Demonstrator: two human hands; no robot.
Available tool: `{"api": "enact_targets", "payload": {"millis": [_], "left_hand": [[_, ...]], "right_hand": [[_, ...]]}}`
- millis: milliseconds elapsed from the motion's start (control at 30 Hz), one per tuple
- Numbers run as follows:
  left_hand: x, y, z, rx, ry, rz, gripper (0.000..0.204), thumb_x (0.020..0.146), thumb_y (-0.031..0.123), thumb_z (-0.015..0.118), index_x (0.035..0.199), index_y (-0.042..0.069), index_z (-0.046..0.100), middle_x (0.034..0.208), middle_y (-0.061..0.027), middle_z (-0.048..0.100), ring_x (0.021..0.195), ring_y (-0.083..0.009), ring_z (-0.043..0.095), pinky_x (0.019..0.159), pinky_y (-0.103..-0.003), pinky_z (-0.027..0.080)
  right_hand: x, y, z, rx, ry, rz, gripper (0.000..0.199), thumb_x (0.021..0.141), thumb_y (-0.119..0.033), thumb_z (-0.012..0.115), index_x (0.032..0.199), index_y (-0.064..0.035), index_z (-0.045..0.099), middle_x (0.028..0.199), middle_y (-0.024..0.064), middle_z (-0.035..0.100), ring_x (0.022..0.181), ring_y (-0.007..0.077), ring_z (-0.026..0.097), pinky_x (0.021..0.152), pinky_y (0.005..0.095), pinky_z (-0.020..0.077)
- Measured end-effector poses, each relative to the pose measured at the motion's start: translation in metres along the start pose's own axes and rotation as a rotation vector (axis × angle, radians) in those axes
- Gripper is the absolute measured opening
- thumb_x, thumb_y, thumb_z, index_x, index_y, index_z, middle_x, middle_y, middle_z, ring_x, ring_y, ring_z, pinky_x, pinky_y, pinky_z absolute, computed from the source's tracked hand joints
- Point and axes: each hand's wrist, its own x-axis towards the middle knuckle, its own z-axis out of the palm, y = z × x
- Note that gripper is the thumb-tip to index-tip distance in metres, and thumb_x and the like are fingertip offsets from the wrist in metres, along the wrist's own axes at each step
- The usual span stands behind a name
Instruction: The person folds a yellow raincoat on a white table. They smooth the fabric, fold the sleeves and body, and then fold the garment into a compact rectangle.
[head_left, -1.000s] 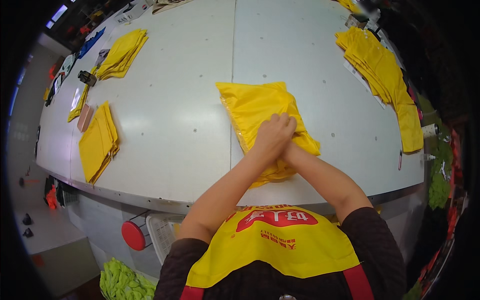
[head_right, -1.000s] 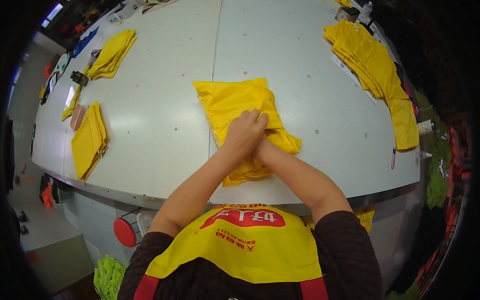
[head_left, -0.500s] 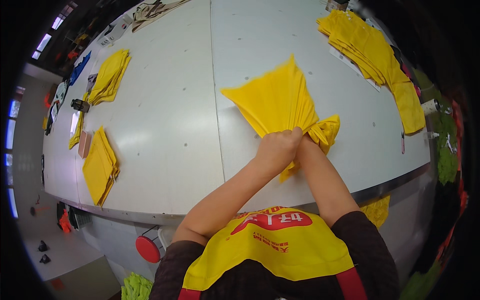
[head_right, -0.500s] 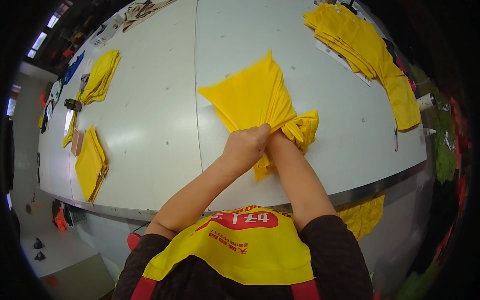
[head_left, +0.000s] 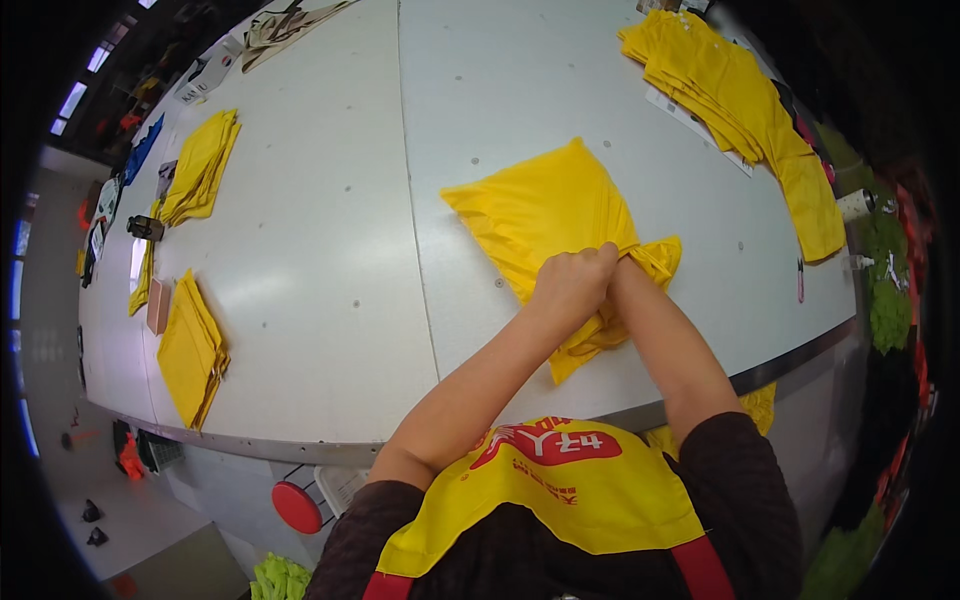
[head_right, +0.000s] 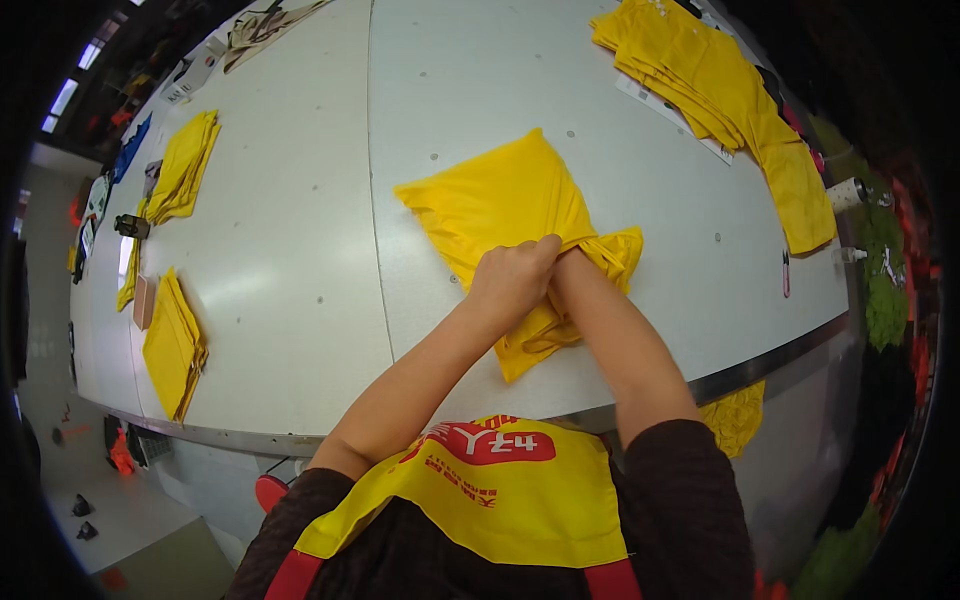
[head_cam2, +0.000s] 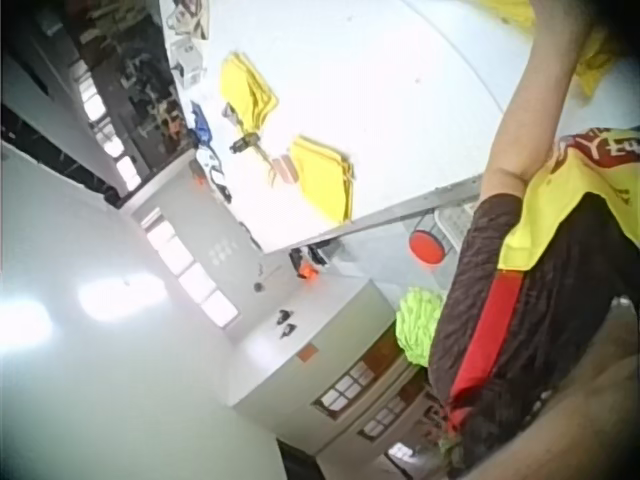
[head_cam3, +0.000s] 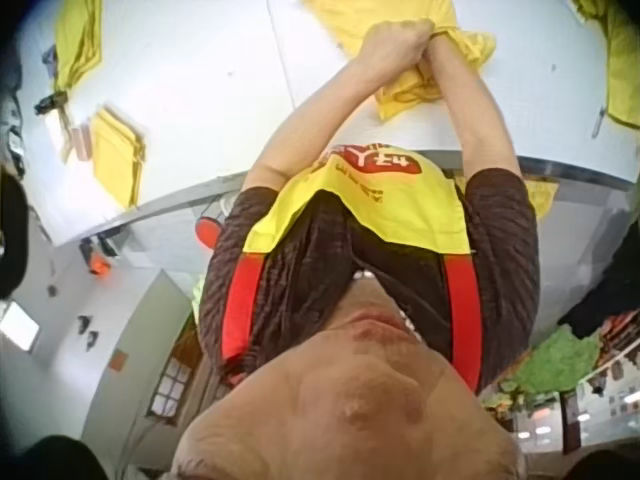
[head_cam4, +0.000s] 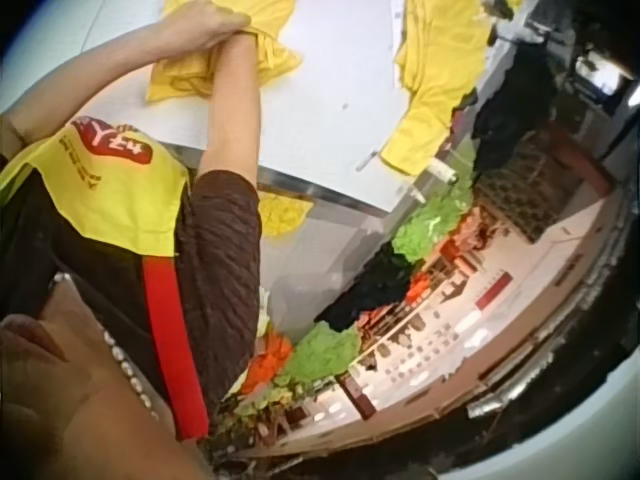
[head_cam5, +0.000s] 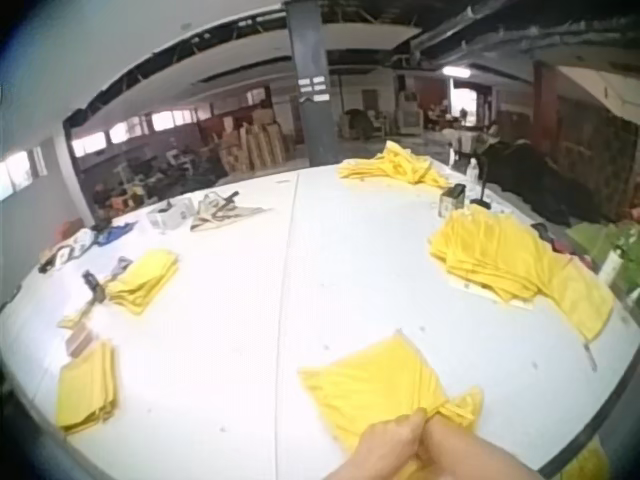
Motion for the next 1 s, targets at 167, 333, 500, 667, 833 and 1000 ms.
{"api": "enact_targets", "payload": {"millis": [167, 333, 500, 667, 833, 1000], "left_hand": [[0.0, 0.0, 0.006, -0.007, -0.076, 0.029, 0.007, 0.078, 0.011, 0.053, 0.076, 0.004, 0.051, 0.063, -0.014, 0.059, 0.055, -0.0329, 0.058, 0.048, -0.04, 0.046], [0.0, -0.006, 0.007, 0.004, -0.035, 0.046, 0.006, 0.077, 0.012, 0.053, 0.077, 0.006, 0.052, 0.063, -0.0118, 0.059, 0.054, -0.031, 0.058, 0.048, -0.04, 0.046], [-0.009, 0.001, 0.002, 0.06, -0.021, 0.033, 0.006, 0.077, 0.013, 0.053, 0.076, 0.008, 0.051, 0.062, -0.0098, 0.058, 0.053, -0.029, 0.057, 0.047, -0.039, 0.045], [-0.022, -0.001, 0.004, 0.049, -0.005, 0.069, 0.005, 0.077, 0.013, 0.053, 0.076, 0.008, 0.05, 0.062, -0.0093, 0.058, 0.054, -0.0297, 0.057, 0.047, -0.039, 0.045], [-0.027, 0.002, -0.008, 0.053, -0.008, 0.004, 0.012, 0.075, 0.009, 0.055, 0.087, 0.008, 0.056, 0.073, -0.0092, 0.06, 0.068, -0.0284, 0.059, 0.056, -0.039, 0.047], [-0.067, -0.014, 0.011, 0.248, 0.225, -0.037, 0.049, 0.07, 0.007, 0.057, 0.119, 0.008, 0.05, 0.112, -0.0144, 0.05, 0.112, -0.0336, 0.042, 0.093, -0.047, 0.033]], "right_hand": [[0.011, 0.007, 0.004, 0.047, 0.024, 0.045, 0.04, 0.085, -0.03, 0.045, 0.121, -0.0133, 0.052, 0.124, 0.0127, 0.051, 0.115, 0.0283, 0.046, 0.097, 0.0367, 0.0345], [0.01, 0.011, 0.001, 0.021, -0.004, 0.053, 0.04, 0.085, -0.03, 0.045, 0.12, -0.0132, 0.052, 0.123, 0.0126, 0.051, 0.115, 0.0282, 0.047, 0.097, 0.0367, 0.0348], [-0.049, -0.027, 0.013, -0.131, 0.057, -0.085, 0.04, 0.085, -0.03, 0.045, 0.12, -0.0132, 0.053, 0.123, 0.0126, 0.052, 0.114, 0.0282, 0.047, 0.097, 0.0367, 0.035], [-0.078, -0.064, 0.053, -0.248, 0.124, -0.086, 0.039, 0.085, -0.03, 0.046, 0.119, -0.0131, 0.053, 0.122, 0.0126, 0.052, 0.114, 0.0281, 0.048, 0.096, 0.0367, 0.0353], [-0.07, -0.054, 0.047, -0.369, 0.108, -0.057, 0.039, 0.084, -0.03, 0.046, 0.119, -0.0131, 0.054, 0.122, 0.0125, 0.053, 0.113, 0.028, 0.048, 0.096, 0.0367, 0.0356], [-0.095, -0.035, 0.013, -0.604, 0.147, -0.318, 0.038, 0.083, -0.029, 0.047, 0.116, -0.0125, 0.056, 0.118, 0.0118, 0.055, 0.111, 0.0267, 0.05, 0.094, 0.0369, 0.0368]]}}
